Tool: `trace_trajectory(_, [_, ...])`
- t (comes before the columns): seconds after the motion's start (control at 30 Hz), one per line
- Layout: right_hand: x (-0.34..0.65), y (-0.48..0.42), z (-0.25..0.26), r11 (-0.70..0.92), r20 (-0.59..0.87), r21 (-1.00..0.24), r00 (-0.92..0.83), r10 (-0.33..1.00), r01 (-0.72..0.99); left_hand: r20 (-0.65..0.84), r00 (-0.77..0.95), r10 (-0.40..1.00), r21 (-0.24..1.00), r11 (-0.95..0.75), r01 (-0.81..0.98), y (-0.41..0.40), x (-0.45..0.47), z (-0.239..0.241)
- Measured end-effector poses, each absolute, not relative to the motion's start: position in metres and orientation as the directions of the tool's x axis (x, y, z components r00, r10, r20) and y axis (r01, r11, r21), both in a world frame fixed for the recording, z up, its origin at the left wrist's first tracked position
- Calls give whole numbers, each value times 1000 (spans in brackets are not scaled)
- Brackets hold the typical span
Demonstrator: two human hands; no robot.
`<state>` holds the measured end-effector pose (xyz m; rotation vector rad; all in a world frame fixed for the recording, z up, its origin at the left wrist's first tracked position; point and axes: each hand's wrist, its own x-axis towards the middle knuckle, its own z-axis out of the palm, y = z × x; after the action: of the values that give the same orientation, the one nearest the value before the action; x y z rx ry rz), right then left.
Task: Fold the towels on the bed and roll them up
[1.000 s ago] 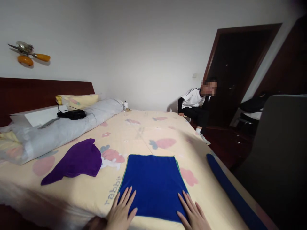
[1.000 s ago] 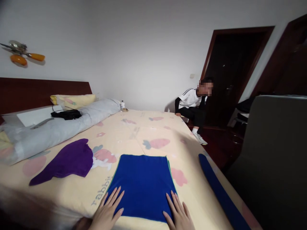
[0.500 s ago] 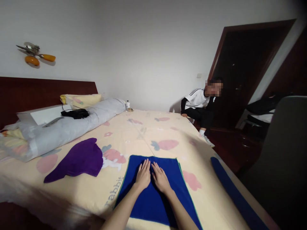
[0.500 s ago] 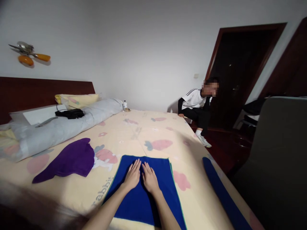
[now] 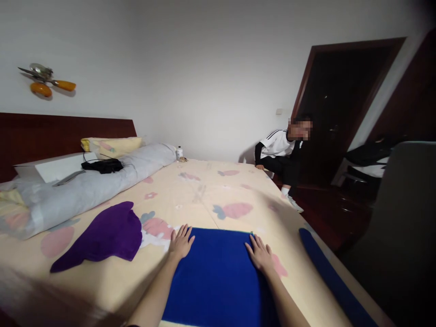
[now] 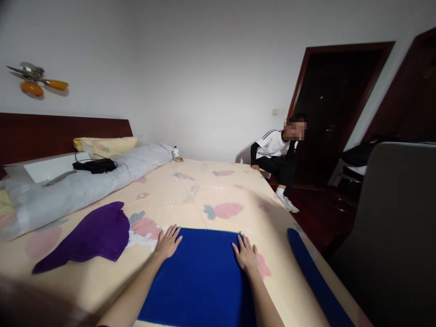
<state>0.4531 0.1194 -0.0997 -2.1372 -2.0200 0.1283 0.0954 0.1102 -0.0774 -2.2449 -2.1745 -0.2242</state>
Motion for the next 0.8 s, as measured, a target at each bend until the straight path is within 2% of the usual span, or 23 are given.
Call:
trace_trajectory(0.07, [447, 115, -97, -84, 108, -186, 106, 988, 979, 151, 10, 988, 77, -22, 997, 104, 105, -75])
trace_trajectory(0.13, [432, 104, -96, -50, 170, -180, 82, 982, 982, 206, 42, 978, 81, -59, 995, 90, 121, -76])
trace_trajectory(0.2, [408, 84, -97, 117, 251, -204, -64, 966, 972, 242, 134, 961, 110, -164, 980, 71, 142, -82])
trace_trajectory(0.3, [371, 45, -105, 434, 315, -273, -346, 884, 859, 222, 311, 924, 174, -351, 920, 34, 173, -97])
trace_trajectory(0.37, [359, 20, -110, 509, 287, -317, -430, 856, 800, 188, 394, 900, 208, -428, 879, 10, 185, -106])
trace_trajectory(0.53, [390, -17, -115, 480, 228, -300, -426, 875, 824, 196, 371, 908, 191, -407, 893, -28, 158, -107])
trace_trajectory(0.8, [477, -45, -125, 382, 291, -230, -311, 905, 895, 244, 197, 950, 86, -223, 971, -66, 59, -119])
